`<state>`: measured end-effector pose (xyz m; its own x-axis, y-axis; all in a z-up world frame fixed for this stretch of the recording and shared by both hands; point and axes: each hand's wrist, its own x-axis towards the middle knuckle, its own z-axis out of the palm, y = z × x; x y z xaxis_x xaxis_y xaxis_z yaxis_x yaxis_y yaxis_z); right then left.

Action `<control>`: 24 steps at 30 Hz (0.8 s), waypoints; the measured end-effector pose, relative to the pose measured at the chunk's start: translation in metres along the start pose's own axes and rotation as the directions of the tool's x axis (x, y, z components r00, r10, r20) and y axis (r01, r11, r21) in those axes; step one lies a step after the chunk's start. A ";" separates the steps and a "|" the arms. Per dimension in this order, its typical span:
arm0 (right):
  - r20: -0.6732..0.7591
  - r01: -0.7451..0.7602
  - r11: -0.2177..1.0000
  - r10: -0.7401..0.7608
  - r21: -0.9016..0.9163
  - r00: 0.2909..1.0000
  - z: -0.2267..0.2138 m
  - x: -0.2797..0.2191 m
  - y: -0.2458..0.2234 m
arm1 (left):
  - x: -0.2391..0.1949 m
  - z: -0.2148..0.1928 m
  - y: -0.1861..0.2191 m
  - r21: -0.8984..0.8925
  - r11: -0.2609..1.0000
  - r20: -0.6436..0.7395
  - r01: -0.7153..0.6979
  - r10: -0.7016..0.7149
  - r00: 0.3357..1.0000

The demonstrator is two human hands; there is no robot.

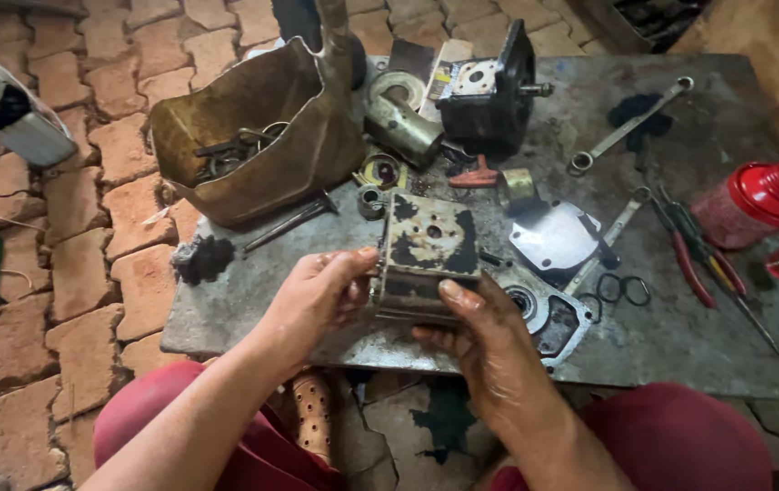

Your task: The person disassembles a mechanical pump assembly on a workbench, removing and handling a valve, a gear assembly, and various housing blocks by hand and using a screwdriver.

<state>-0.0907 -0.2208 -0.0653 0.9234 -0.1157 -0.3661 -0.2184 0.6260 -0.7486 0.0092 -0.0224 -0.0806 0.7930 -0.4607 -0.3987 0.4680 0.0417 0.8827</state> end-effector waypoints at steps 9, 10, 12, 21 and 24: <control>0.062 0.042 0.997 -0.038 -0.058 0.997 -0.008 -0.005 -0.013 | 0.000 0.003 0.006 0.233 0.966 -0.120 -0.116 0.147 0.982; 0.055 0.035 0.999 -0.032 -0.038 0.998 -0.012 -0.005 -0.011 | -0.002 0.006 0.006 0.303 0.940 -0.086 -0.157 0.191 0.978; 0.047 0.017 1.000 -0.017 -0.006 0.999 -0.020 -0.004 -0.007 | -0.005 0.013 0.005 0.426 0.872 -0.015 -0.242 0.274 0.962; -0.032 -0.063 0.995 0.066 0.075 0.997 -0.026 0.006 -0.005 | -0.025 0.024 0.025 0.577 0.698 0.110 -0.423 0.447 0.888; -0.104 0.021 0.998 -0.016 0.051 0.994 -0.023 0.005 -0.012 | -0.026 0.018 0.028 0.487 0.796 0.001 -0.359 0.410 0.912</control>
<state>-0.0911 -0.2465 -0.0708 0.8889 -0.2052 -0.4095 -0.1822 0.6617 -0.7273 -0.0050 -0.0256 -0.0408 0.9149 -0.4037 -0.0010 -0.1019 -0.2334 0.9670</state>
